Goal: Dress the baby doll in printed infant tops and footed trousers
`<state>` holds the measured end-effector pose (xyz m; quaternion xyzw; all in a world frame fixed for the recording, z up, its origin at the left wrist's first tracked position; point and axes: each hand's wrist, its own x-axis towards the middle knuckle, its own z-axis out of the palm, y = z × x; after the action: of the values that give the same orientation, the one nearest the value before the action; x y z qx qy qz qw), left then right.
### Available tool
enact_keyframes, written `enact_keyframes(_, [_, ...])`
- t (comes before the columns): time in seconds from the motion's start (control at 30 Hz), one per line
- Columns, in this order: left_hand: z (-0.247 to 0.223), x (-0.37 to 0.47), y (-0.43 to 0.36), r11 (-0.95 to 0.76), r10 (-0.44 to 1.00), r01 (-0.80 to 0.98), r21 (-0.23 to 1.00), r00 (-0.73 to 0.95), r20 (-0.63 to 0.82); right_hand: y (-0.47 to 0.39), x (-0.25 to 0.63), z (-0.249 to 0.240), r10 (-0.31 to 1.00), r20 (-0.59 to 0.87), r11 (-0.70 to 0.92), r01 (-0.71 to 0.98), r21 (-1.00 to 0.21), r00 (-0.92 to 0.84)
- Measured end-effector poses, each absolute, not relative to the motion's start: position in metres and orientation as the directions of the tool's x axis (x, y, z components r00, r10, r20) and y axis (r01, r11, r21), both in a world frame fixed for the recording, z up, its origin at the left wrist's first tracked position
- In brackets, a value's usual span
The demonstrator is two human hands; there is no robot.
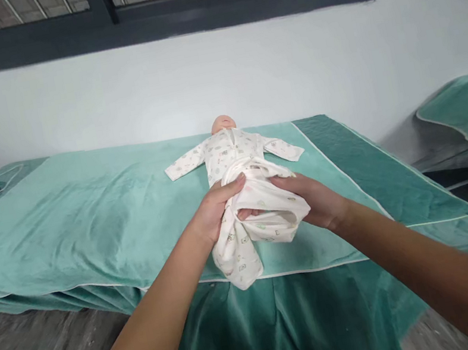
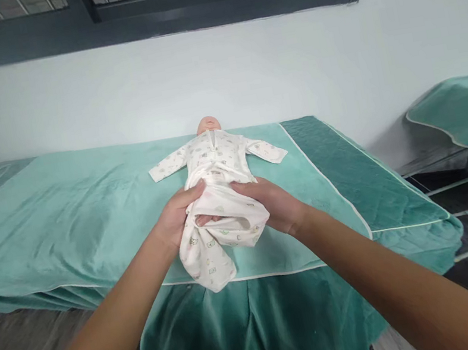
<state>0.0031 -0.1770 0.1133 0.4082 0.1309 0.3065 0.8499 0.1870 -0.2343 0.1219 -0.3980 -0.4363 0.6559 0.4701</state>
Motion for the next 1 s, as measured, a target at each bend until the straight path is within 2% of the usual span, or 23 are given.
enact_keyframes(0.1, [0.105, 0.006, -0.177, 0.549, 0.603, -0.295, 0.782, 0.788, -0.126, -0.244, 0.19, 0.105, 0.965, -0.172, -0.223, -0.279, -0.934, -0.195])
enact_keyframes(0.23, [0.089, 0.014, -0.181, 0.544, 0.667, -0.129, 0.829, 0.666, -0.334, -0.262, 0.185, 0.082, 0.961, -0.263, -0.275, -0.273, -0.922, -0.081])
enact_keyframes(0.33, [0.079, 0.023, -0.184, 0.404, 0.721, 0.029, 0.914, 0.605, -0.338, -0.269, 0.184, 0.062, 0.945, -0.327, -0.317, -0.241, -0.918, 0.003])
enact_keyframes(0.43, [0.077, 0.031, -0.183, 0.123, 0.781, 0.257, 0.959, 0.571, -0.253, -0.27, 0.185, 0.04, 0.94, -0.328, -0.304, -0.202, -0.931, 0.096])
enact_keyframes(0.53, [0.079, 0.034, -0.179, -0.185, 0.823, 0.528, 0.829, 0.545, -0.163, -0.266, 0.185, 0.023, 0.942, -0.304, -0.283, -0.147, -0.948, 0.142])
enact_keyframes(0.63, [0.081, 0.032, -0.178, -0.33, 0.817, 0.688, 0.647, 0.552, -0.17, -0.262, 0.183, 0.018, 0.94, -0.277, -0.283, 0.002, -0.959, 0.2])
enact_keyframes(0.73, [0.079, 0.029, -0.179, -0.393, 0.792, 0.722, 0.569, 0.58, -0.189, -0.259, 0.18, 0.02, 0.947, -0.24, -0.273, 0.138, -0.952, 0.216])
enact_keyframes(0.83, [0.076, 0.029, -0.18, -0.436, 0.772, 0.719, 0.542, 0.608, -0.185, -0.257, 0.178, 0.02, 0.959, -0.199, -0.233, 0.166, -0.958, 0.2])
enact_keyframes(1.0, [0.077, 0.03, -0.178, -0.421, 0.76, 0.669, 0.612, 0.628, -0.165, -0.255, 0.18, 0.016, 0.965, -0.09, -0.145, 0.214, -0.966, 0.248])
